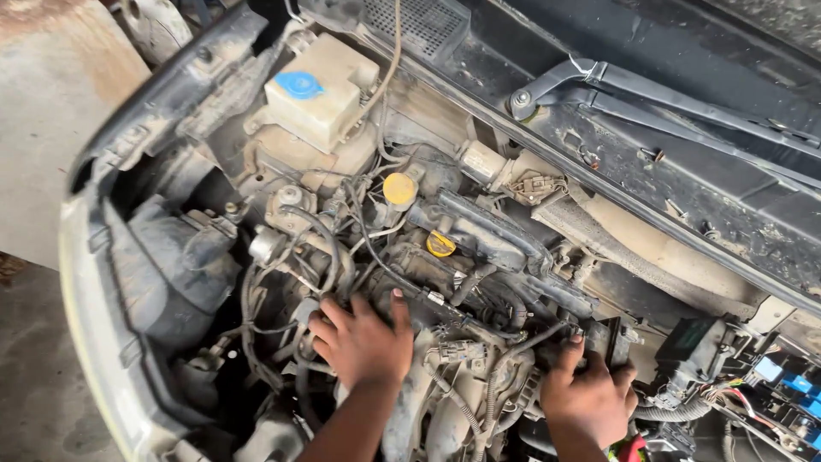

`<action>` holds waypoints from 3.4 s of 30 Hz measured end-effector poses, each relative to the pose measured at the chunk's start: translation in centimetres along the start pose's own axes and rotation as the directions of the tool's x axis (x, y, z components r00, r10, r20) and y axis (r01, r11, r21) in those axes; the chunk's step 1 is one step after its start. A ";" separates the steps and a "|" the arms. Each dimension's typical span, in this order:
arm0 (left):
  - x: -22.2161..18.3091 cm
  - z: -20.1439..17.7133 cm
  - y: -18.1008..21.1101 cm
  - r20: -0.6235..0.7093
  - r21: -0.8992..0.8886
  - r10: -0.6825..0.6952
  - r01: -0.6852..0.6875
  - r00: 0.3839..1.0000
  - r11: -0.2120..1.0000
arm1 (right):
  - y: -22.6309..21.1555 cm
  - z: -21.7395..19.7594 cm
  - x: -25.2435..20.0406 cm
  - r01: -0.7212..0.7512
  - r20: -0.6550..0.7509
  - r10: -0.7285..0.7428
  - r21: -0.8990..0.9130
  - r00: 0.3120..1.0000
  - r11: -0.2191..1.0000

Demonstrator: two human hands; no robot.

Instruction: Inspecting and manipulating various electrical and mechanical components within the car's engine bay.

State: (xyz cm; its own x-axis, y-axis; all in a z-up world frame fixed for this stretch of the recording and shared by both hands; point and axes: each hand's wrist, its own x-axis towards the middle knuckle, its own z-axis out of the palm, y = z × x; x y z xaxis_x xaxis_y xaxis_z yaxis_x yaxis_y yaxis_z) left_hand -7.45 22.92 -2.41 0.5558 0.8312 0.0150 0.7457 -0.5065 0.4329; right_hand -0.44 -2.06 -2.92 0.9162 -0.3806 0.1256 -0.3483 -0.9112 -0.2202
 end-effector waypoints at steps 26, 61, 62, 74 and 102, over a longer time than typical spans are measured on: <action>0.4 1.8 2.7 0.157 0.292 -0.001 -0.045 0.988 0.955 | 1.0 1.3 1.2 0.251 -0.181 -0.260 -0.073 0.948 0.965; -0.6 8.0 -2.3 -0.226 0.290 0.286 -0.215 0.931 0.932 | -10.4 -4.9 9.9 0.314 0.823 -0.440 0.338 0.359 0.887; -0.5 8.2 -2.3 -0.211 0.289 0.283 -0.217 0.935 0.932 | -10.9 -5.9 9.8 0.294 0.875 -0.368 0.278 0.316 0.914; -1.1 3.4 2.2 0.033 0.347 0.020 -0.031 0.999 0.938 | -8.5 -1.4 8.8 0.481 0.657 -0.611 0.401 0.442 0.779; -1.0 3.4 2.4 0.043 0.307 0.000 -0.013 0.999 0.952 | -6.4 2.4 10.7 0.834 0.573 -0.715 0.093 0.401 0.543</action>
State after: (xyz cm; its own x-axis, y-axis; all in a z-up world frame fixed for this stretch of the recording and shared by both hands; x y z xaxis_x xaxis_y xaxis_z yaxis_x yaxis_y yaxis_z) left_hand -5.00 20.08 -4.46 0.5706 0.8209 -0.0236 0.8154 -0.5629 0.1349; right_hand 12.06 0.12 -2.45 0.7302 0.5890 -0.3462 0.5938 -0.7978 -0.1048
